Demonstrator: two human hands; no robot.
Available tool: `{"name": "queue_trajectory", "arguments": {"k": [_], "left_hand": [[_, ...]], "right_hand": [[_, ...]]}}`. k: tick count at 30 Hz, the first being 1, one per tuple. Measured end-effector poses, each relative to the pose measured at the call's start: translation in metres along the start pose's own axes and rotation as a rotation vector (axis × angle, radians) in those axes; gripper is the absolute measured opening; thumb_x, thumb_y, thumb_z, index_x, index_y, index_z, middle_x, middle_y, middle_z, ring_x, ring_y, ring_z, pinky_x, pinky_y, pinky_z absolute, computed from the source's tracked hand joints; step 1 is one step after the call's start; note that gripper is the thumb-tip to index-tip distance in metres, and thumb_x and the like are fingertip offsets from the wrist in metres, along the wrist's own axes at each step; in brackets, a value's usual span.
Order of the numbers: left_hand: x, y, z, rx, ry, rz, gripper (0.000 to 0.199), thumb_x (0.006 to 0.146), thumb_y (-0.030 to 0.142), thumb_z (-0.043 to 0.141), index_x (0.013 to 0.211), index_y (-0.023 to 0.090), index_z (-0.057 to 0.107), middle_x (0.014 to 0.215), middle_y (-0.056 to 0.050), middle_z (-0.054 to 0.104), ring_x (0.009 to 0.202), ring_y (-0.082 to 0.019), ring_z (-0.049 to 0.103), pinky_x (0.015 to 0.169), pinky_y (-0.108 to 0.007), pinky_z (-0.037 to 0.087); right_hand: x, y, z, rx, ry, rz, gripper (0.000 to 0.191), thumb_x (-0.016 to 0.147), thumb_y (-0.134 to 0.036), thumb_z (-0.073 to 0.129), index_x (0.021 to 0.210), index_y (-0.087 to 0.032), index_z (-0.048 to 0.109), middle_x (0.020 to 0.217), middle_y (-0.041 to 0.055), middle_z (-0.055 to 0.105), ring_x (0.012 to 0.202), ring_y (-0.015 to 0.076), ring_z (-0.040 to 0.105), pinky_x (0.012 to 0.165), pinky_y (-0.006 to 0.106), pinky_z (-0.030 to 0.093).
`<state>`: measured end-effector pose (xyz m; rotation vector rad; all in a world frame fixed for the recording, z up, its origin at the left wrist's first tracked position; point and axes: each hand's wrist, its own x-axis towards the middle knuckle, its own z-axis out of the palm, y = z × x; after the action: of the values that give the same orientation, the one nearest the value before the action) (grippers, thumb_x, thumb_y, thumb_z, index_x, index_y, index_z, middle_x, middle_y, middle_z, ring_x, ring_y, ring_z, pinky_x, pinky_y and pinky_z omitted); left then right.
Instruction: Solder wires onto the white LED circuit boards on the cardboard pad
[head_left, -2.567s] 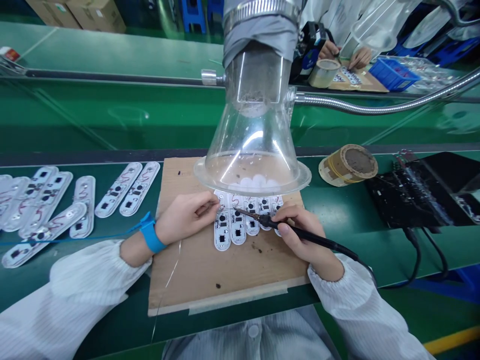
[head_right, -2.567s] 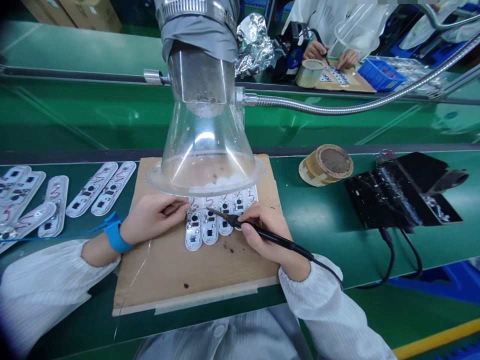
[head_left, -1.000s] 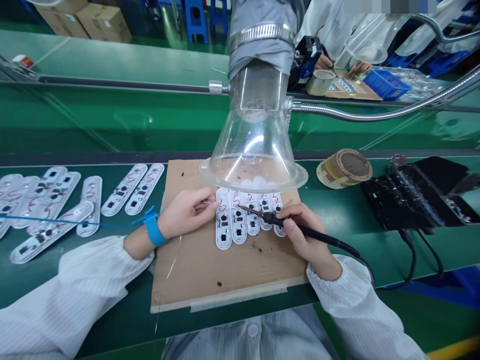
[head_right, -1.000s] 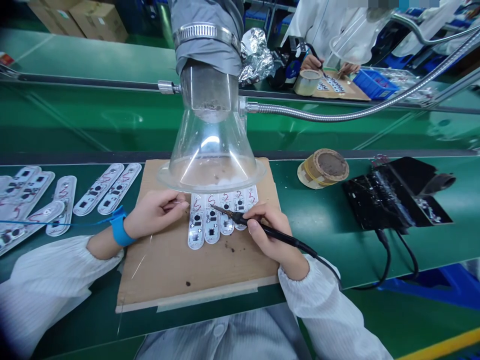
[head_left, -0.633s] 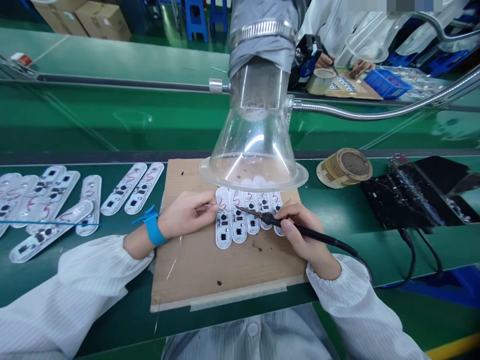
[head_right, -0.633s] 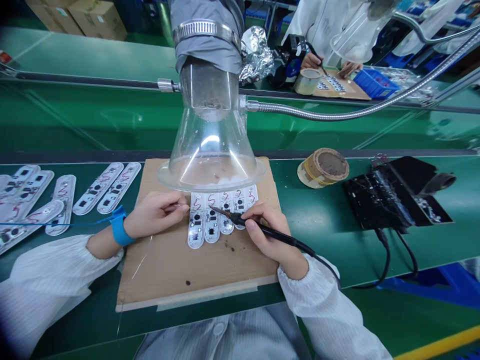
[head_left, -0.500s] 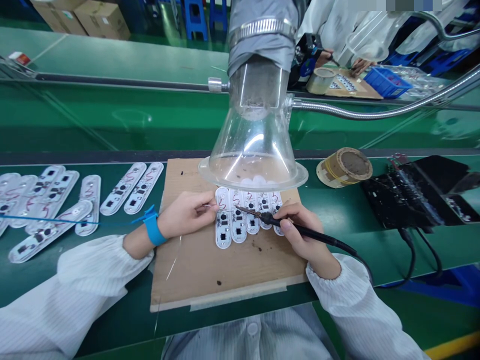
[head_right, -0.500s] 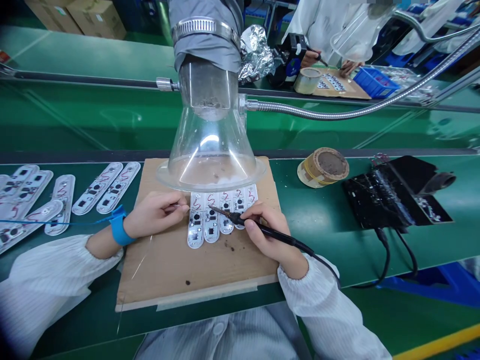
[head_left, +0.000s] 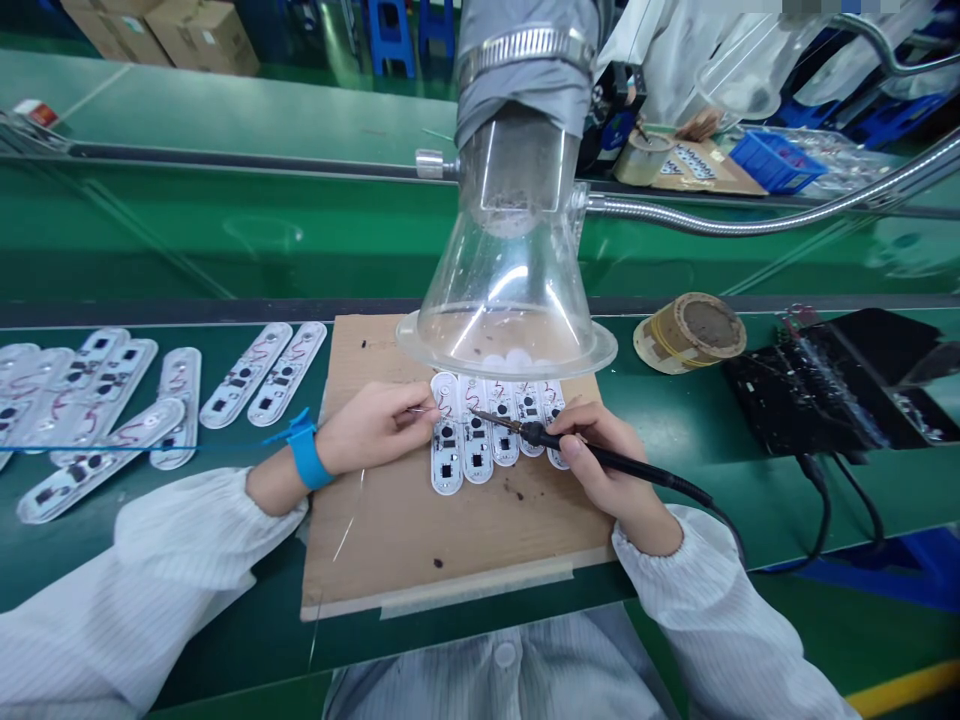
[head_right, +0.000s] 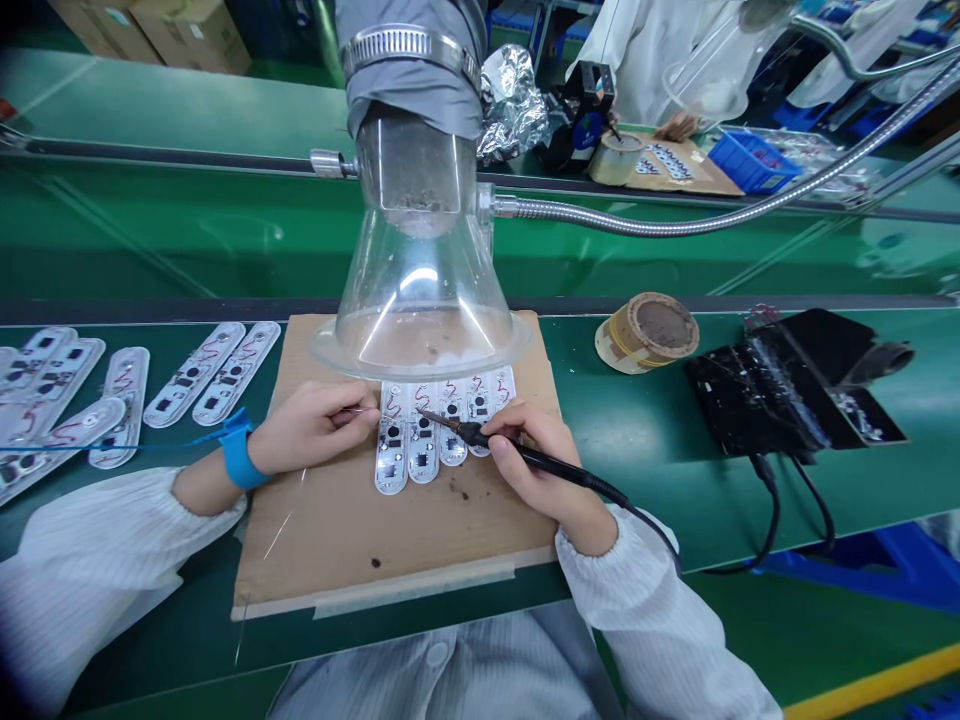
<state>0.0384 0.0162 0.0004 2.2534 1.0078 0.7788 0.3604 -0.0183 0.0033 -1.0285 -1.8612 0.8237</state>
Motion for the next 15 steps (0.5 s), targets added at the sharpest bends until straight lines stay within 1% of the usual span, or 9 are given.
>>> {"name": "queue_trajectory", "arguments": {"k": [8,15], "left_hand": [[0.0006,-0.0008,0.0008,0.005,-0.003,0.020,0.030,0.102,0.022,0.056,0.074,0.022,0.047,0.057,0.009,0.042,0.049,-0.009,0.039,0.052,-0.022,0.029],[0.0002,-0.0017,0.0005,0.005,-0.060,-0.044,0.029,0.103,0.026,0.055,0.075,0.022,0.049,0.058,0.008,0.045,0.050,-0.009,0.042,0.053,-0.022,0.031]], "right_hand": [[-0.0009,0.0011,-0.0005,0.014,-0.002,-0.008,0.020,0.111,-0.042,0.063,0.105,-0.025,0.071,0.088,0.0031,0.073,0.071,0.0171,0.068,0.061,0.031,0.052],[-0.0010,0.0017,-0.0008,0.019,-0.003,-0.011,0.017,0.111,-0.039,0.064,0.106,-0.025,0.071,0.089,0.0023,0.073,0.071,0.0161,0.067,0.063,0.030,0.051]]}}
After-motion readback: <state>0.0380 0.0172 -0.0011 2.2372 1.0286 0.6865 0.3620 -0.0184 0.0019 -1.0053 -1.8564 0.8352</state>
